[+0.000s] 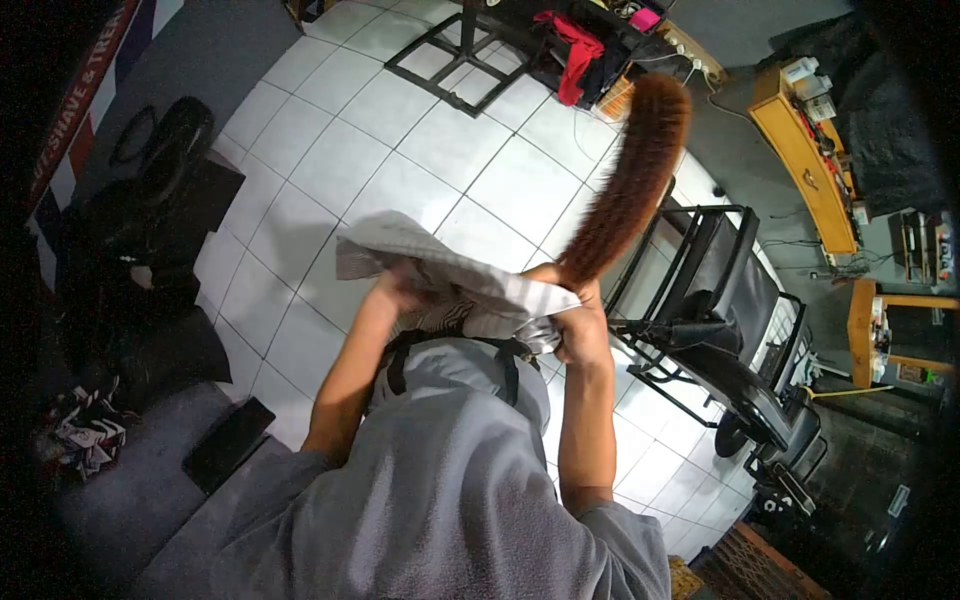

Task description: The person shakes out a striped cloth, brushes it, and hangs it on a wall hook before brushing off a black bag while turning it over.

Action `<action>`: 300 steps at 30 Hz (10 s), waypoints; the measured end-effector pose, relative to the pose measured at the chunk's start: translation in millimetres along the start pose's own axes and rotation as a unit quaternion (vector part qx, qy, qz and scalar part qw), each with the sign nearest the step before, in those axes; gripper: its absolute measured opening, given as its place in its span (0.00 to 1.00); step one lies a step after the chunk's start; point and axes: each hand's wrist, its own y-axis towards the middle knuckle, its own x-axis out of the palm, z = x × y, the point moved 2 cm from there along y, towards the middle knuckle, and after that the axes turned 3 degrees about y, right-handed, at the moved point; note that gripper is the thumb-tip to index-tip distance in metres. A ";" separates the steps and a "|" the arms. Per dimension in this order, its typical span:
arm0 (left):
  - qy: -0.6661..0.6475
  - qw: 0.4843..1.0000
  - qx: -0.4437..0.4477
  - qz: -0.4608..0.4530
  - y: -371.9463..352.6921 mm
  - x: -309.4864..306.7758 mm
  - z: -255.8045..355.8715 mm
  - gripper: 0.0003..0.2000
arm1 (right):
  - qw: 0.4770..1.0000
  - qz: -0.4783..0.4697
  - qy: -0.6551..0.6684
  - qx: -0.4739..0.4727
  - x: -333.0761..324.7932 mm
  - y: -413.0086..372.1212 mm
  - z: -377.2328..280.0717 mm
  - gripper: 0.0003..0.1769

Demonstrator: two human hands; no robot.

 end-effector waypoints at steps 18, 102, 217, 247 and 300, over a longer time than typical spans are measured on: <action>0.127 0.981 0.055 -0.136 -131.1 199.0 -12.4 0.15 | 0.925 0.198 -0.290 -0.149 -57.9 6.4 24.3 0.34; 0.753 0.336 0.562 -0.072 -105.0 247.3 52.5 0.29 | 0.990 0.096 -0.025 -0.101 -31.0 -18.0 -51.2 0.13; 0.834 0.468 0.289 0.034 -242.8 87.3 -33.3 0.10 | 0.852 -0.074 -0.478 0.202 -148.9 -96.7 61.7 0.15; 0.734 0.634 0.122 0.212 -283.5 47.2 -84.0 0.25 | 0.907 -0.111 -0.305 0.268 -203.4 -111.8 114.5 0.14; 0.369 0.412 0.553 0.623 -637.2 -69.3 391.4 0.09 | 0.690 -0.667 -0.281 0.032 702.8 351.6 230.9 0.08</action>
